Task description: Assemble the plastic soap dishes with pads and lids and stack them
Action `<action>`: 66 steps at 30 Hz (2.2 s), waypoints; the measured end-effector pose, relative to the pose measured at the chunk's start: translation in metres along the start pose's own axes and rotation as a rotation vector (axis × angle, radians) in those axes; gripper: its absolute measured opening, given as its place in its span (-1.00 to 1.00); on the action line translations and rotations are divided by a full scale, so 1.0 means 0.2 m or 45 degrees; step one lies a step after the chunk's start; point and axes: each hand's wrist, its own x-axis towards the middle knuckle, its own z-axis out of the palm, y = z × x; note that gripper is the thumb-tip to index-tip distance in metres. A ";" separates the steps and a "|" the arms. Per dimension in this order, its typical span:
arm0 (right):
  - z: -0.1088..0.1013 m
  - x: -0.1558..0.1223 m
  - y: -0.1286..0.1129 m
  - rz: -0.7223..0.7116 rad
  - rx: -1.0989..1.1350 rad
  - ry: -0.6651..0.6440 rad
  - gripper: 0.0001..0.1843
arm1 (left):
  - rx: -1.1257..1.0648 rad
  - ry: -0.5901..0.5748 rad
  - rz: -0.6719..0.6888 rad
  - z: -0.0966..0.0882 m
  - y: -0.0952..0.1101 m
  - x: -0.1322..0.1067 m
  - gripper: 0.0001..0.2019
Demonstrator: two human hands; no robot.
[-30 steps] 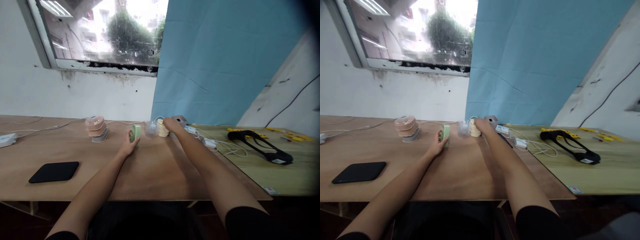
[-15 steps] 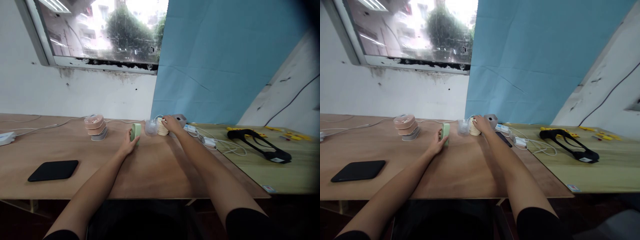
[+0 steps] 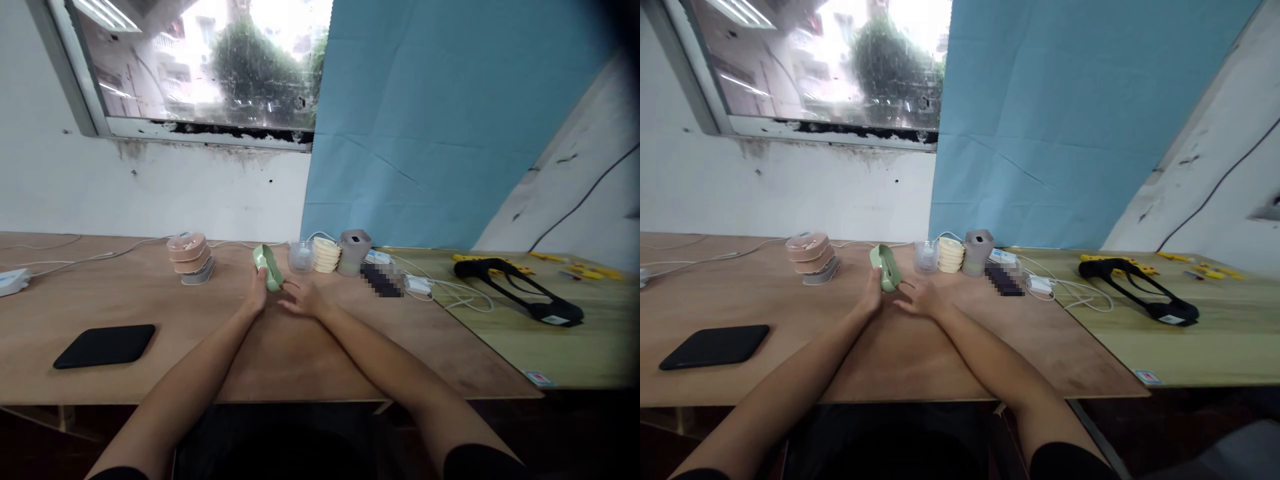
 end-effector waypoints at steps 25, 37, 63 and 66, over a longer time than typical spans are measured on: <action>-0.86 -0.10 0.79 0.871 -0.904 -0.200 -0.63 | 0.238 -0.292 0.098 -0.02 0.01 -0.04 -0.36; -0.82 -0.08 0.77 0.822 -0.943 -0.397 -0.58 | 0.303 -0.320 0.123 -0.01 0.04 -0.06 -0.38; 0.07 -0.07 0.01 -0.299 -0.270 -0.056 -0.81 | 1.264 0.759 0.413 -0.51 0.23 0.12 -0.48; 0.05 -0.08 0.01 -0.164 -0.237 -0.078 -0.79 | 1.259 0.921 0.275 -0.58 0.22 0.13 -0.34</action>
